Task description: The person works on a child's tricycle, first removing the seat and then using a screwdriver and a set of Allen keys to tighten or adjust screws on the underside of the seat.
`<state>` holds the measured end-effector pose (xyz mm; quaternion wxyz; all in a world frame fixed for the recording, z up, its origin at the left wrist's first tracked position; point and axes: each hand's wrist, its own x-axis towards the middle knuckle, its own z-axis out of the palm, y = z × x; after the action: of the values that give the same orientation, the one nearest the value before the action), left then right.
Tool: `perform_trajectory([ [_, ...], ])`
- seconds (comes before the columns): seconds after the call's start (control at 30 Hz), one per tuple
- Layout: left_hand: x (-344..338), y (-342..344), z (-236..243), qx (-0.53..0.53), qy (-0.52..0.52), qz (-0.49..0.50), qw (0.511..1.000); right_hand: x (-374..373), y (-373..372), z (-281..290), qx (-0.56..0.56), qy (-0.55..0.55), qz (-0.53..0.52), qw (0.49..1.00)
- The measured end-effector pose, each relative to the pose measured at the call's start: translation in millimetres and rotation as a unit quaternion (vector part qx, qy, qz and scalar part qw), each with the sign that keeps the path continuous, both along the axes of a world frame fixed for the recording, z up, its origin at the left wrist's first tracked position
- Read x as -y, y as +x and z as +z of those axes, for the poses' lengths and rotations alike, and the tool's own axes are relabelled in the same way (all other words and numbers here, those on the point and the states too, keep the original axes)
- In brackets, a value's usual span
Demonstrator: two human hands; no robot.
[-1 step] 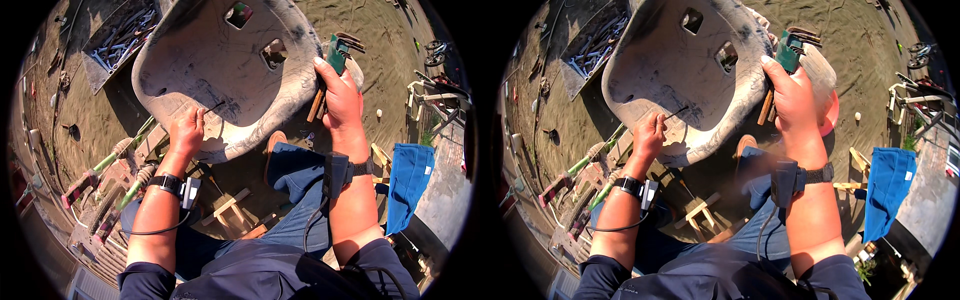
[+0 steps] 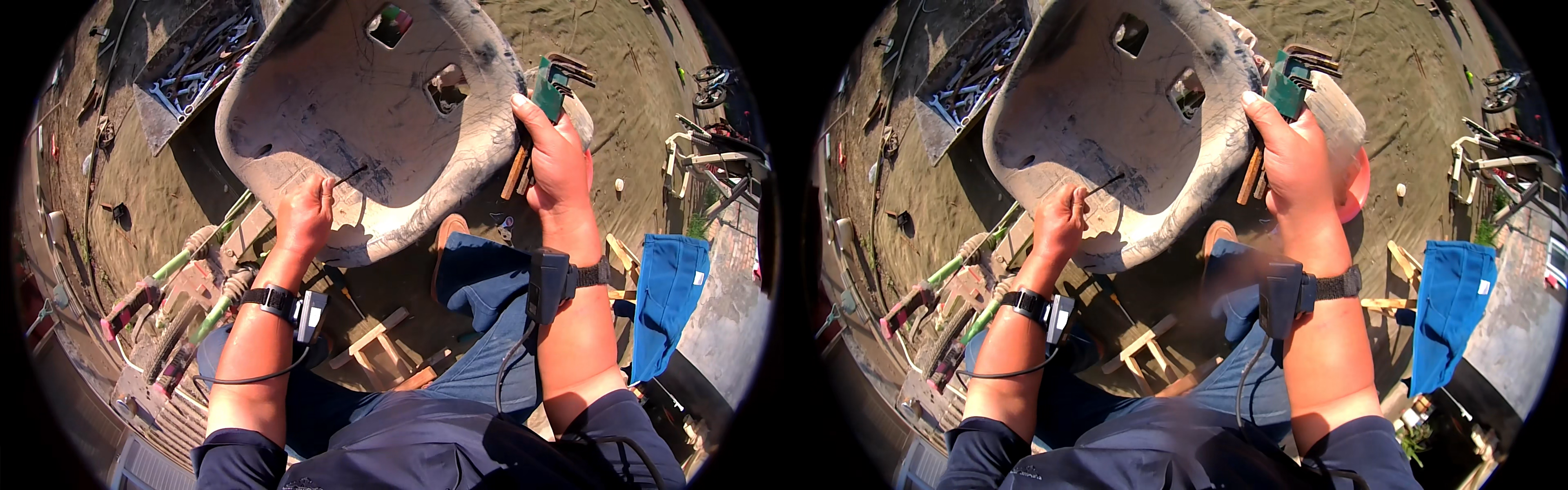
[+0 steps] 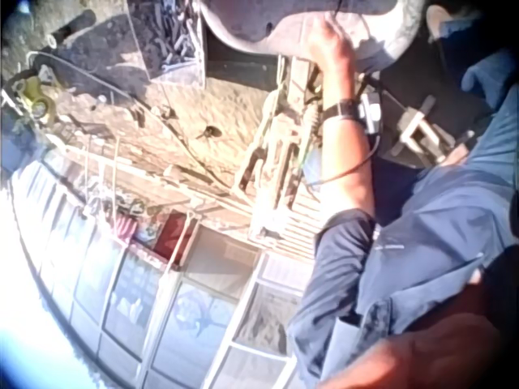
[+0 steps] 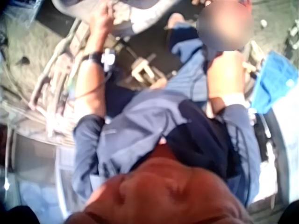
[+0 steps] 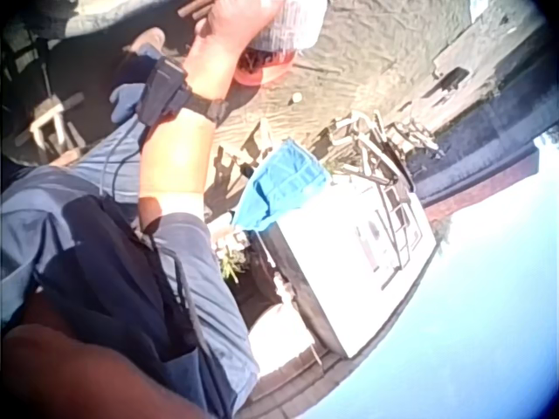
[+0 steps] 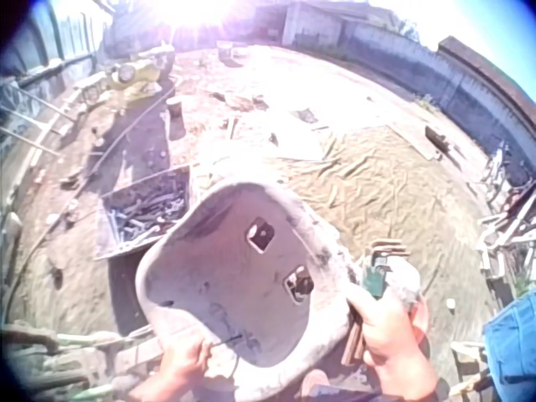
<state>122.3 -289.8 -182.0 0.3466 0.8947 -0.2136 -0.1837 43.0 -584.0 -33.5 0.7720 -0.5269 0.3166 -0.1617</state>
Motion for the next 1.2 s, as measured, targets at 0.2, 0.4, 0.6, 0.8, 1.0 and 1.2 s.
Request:
perform_trajectory([
  [0.2, 1.8, 7.5, 27.5, 0.036, 0.022, -0.055, 0.998, 1.1, -0.5, 2.4, -0.006, 0.009, 0.001, 1.0],
  [0.4, 8.3, 9.4, 36.1, 0.055, 0.072, -0.069, 0.993, 2.5, -1.3, 0.6, -0.006, 0.013, 0.005, 1.0],
  [0.6, -3.0, 8.2, 25.2, -0.075, -0.019, -0.021, 0.997, 7.0, -4.4, -4.8, -0.002, 0.02, 0.007, 1.0],
  [0.8, -2.4, 5.8, 18.6, 0.029, -0.02, -0.047, 0.998, 4.3, -3.0, -1.1, -0.009, 0.02, 0.006, 1.0],
  [1.0, 0.2, 5.7, 18.8, 0.053, 0.015, -0.049, 0.997, 3.9, -3.4, -1.8, -0.003, 0.023, 0.003, 1.0],
  [1.2, -2.1, 2.0, 17.5, -0.058, -0.016, -0.006, 0.998, 1.2, -3.1, 3.6, -0.006, 0.018, 0.007, 1.0],
])
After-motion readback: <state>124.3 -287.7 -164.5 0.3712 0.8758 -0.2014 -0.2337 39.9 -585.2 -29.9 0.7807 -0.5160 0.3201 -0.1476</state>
